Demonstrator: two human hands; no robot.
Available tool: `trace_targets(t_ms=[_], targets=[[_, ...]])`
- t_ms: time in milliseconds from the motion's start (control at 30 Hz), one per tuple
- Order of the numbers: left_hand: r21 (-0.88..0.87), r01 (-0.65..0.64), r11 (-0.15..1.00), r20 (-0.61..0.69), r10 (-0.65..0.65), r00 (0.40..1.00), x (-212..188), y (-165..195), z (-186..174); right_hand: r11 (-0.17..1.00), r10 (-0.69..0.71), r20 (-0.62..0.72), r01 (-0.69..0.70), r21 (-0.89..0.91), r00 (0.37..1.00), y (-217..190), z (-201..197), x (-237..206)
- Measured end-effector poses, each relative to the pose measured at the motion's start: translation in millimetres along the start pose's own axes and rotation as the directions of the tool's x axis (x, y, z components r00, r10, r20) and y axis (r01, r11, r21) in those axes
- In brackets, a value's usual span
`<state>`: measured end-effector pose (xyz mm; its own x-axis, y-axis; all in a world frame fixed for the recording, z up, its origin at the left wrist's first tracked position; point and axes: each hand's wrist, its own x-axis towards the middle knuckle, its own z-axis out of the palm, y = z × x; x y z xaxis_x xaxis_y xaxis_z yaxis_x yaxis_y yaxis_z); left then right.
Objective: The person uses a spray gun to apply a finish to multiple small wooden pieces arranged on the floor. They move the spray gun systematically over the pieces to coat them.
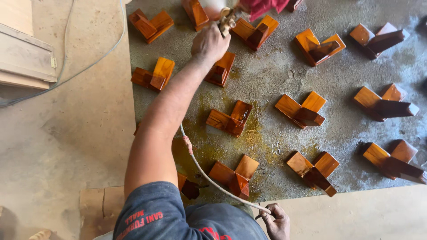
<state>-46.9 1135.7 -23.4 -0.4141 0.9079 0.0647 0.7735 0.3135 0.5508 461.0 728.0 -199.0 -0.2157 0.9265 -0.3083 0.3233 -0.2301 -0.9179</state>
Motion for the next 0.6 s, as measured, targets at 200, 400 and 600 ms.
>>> trace_targets(t_ms=[200, 400, 600], targets=[[0.014, -0.025, 1.0, -0.209, 0.028, 0.978, 2.7, 1.9, -11.4, 0.986, -0.037, 0.001, 0.037, -0.161, 0.999, -8.3, -5.5, 0.8], [0.006, -0.179, 0.984, -0.327, 0.171, 0.929, -2.7, -12.4, -17.9, 0.994, -0.036, 0.002, 0.037, -0.1, 0.999, -14.5, -1.2, -4.2], [-0.022, -0.207, 0.978, -0.064, 0.206, 0.977, -31.6, -17.7, -16.8, 0.981, 0.008, 0.027, -0.002, -0.193, 1.0, -27.1, -0.3, -1.2]])
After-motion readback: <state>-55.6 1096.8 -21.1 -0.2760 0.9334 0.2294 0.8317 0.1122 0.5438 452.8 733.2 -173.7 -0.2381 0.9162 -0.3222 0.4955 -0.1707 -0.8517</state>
